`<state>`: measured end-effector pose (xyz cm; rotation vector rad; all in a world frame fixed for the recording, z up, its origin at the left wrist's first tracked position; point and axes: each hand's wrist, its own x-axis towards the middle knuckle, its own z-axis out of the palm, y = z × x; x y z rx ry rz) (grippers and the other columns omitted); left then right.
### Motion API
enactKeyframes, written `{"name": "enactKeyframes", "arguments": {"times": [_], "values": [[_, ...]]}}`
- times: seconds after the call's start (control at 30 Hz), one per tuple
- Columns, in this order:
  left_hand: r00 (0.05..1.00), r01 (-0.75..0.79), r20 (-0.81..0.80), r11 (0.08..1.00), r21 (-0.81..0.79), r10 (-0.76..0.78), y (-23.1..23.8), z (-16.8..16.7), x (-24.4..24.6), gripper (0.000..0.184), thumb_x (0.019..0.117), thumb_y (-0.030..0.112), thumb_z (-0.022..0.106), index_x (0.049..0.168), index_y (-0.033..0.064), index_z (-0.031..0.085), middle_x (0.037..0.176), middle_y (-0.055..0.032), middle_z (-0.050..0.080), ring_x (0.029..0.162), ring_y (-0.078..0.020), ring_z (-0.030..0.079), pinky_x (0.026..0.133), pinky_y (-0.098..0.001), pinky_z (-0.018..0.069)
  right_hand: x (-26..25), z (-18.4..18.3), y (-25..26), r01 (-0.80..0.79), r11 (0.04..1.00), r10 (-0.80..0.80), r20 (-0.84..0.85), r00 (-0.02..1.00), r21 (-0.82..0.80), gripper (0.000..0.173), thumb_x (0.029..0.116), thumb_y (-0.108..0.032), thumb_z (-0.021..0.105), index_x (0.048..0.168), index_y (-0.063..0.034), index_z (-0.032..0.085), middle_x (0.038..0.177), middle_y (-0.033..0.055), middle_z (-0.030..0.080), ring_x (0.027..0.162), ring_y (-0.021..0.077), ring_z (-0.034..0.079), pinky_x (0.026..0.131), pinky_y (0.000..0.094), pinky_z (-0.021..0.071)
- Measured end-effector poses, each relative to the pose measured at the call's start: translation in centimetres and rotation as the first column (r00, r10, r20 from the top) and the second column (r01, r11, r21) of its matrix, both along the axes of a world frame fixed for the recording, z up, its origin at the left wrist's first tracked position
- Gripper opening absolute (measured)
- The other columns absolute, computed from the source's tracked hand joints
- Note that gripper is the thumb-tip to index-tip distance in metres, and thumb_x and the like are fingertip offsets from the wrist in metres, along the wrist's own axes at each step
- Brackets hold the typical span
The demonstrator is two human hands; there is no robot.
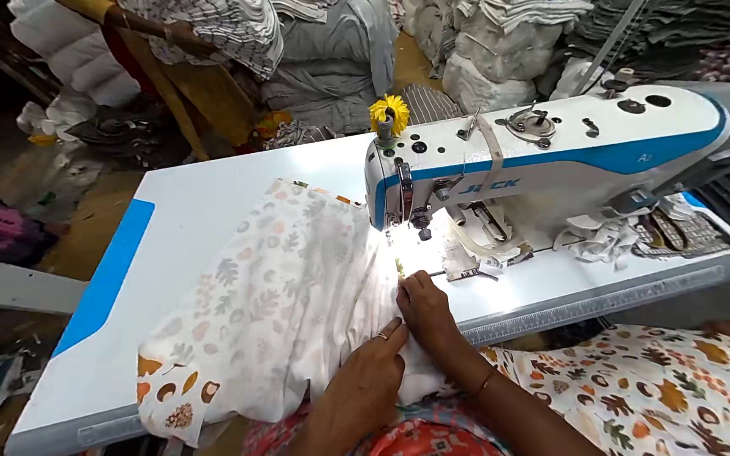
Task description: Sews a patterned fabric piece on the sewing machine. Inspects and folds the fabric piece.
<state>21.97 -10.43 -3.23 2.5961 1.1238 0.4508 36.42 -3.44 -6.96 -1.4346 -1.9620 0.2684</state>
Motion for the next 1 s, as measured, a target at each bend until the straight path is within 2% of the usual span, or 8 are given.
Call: {"name": "enactKeyframes", "arguments": {"times": [0.17,0.33,0.47,0.6,0.67,0.8,0.9,1.0], "values": [[0.991,-0.136,0.029,0.988,0.078,0.134,0.1,-0.8,0.6,0.012,0.0787,0.001,0.071,0.068,-0.0044,0.069,0.121,-0.0226,0.071,0.119,-0.0366,0.068,0.091,-0.0461,0.0597,-0.1,0.0,0.0,0.012,1.0,-0.012,0.013,1.0,0.01,0.011,0.0888,-0.003,0.068,0.088,0.0063,0.073,0.087,0.0191,0.069,0.069,0.0281,0.072,0.062,0.0373,0.0612],[0.907,-0.421,-0.011,0.907,0.009,0.421,-0.6,-0.2,1.5,0.024,0.0821,-0.002,0.069,0.105,0.0041,0.075,0.133,-0.0248,0.064,0.123,-0.0461,0.063,0.091,-0.0661,0.053,-0.1,0.2,-0.1,0.014,1.0,-0.014,0.008,1.0,-0.006,0.011,0.0893,-0.003,0.068,0.088,0.0067,0.073,0.087,0.0193,0.068,0.069,0.0277,0.071,0.064,0.0373,0.0614],[0.837,-0.546,-0.055,0.837,-0.016,0.545,0.7,-2.5,-2.8,0.072,0.0959,0.059,0.051,0.151,0.0133,0.052,0.16,-0.0243,0.038,0.148,-0.0502,0.034,0.105,-0.0837,0.0239,0.1,0.6,0.0,-0.026,0.999,0.026,0.002,1.0,-0.037,0.011,0.0902,-0.001,0.066,0.089,0.0082,0.072,0.089,0.0208,0.068,0.071,0.0293,0.071,0.066,0.0384,0.0616],[0.827,-0.511,-0.267,0.859,0.008,0.495,8.4,-0.8,-15.6,0.064,0.0974,0.037,0.068,0.153,0.0115,0.049,0.155,-0.0189,0.049,0.144,-0.0454,0.042,0.113,-0.075,0.025,0.3,0.7,0.3,-0.062,0.994,0.061,-0.018,0.998,-0.092,0.011,0.0926,0.0,0.066,0.095,0.0095,0.071,0.094,0.0218,0.067,0.074,0.03,0.071,0.068,0.0385,0.0616],[0.738,-0.602,-0.295,0.79,0.116,0.607,10.5,2.8,-16.5,0.055,0.0905,0.025,0.079,0.138,0.002,0.063,0.155,-0.0326,0.041,0.146,-0.0607,0.027,0.11,-0.0857,0.0097,0.1,1.1,0.9,-0.048,0.99,0.044,-0.031,0.999,-0.133,0.012,0.0932,-0.001,0.066,0.094,0.0094,0.071,0.094,0.0223,0.067,0.074,0.0309,0.071,0.068,0.0396,0.0611],[0.821,-0.569,-0.077,0.822,-0.029,0.566,10.3,7.5,-6.7,0.022,0.1014,0.013,0.063,0.114,-0.0044,0.068,0.11,-0.0252,0.068,0.096,-0.0411,0.07,0.084,-0.059,0.0566,0.0,1.2,0.9,-0.017,0.986,0.006,-0.062,0.998,-0.168,0.011,0.0918,-0.003,0.067,0.091,0.0077,0.071,0.09,0.0207,0.066,0.074,0.0293,0.07,0.067,0.0399,0.0605],[0.901,-0.434,-0.224,0.781,-0.45,0.372,7.7,4.2,-0.1,0.03,0.1046,0.019,0.055,0.124,-0.0015,0.066,0.113,-0.0249,0.068,0.102,-0.0407,0.068,0.092,-0.057,0.0532,0.3,2.4,1.1,-0.007,0.946,-0.014,-0.065,0.998,-0.323,0.014,0.0929,-0.006,0.067,0.096,0.0067,0.073,0.095,0.0203,0.068,0.083,0.0304,0.07,0.076,0.0426,0.0595],[0.968,-0.211,-0.162,0.973,-0.096,0.194,2.0,1.3,1.8,0.036,0.0852,-0.004,0.07,0.114,0.0158,0.077,0.119,-0.0223,0.069,0.103,-0.0446,0.069,0.076,-0.0589,0.0578,0.9,3.7,2.0,-0.022,0.875,-0.034,-0.106,0.994,-0.484,0.016,0.0949,-0.01,0.067,0.099,0.0034,0.075,0.092,0.0187,0.068,0.087,0.0306,0.068,0.08,0.0453,0.0557]]}}
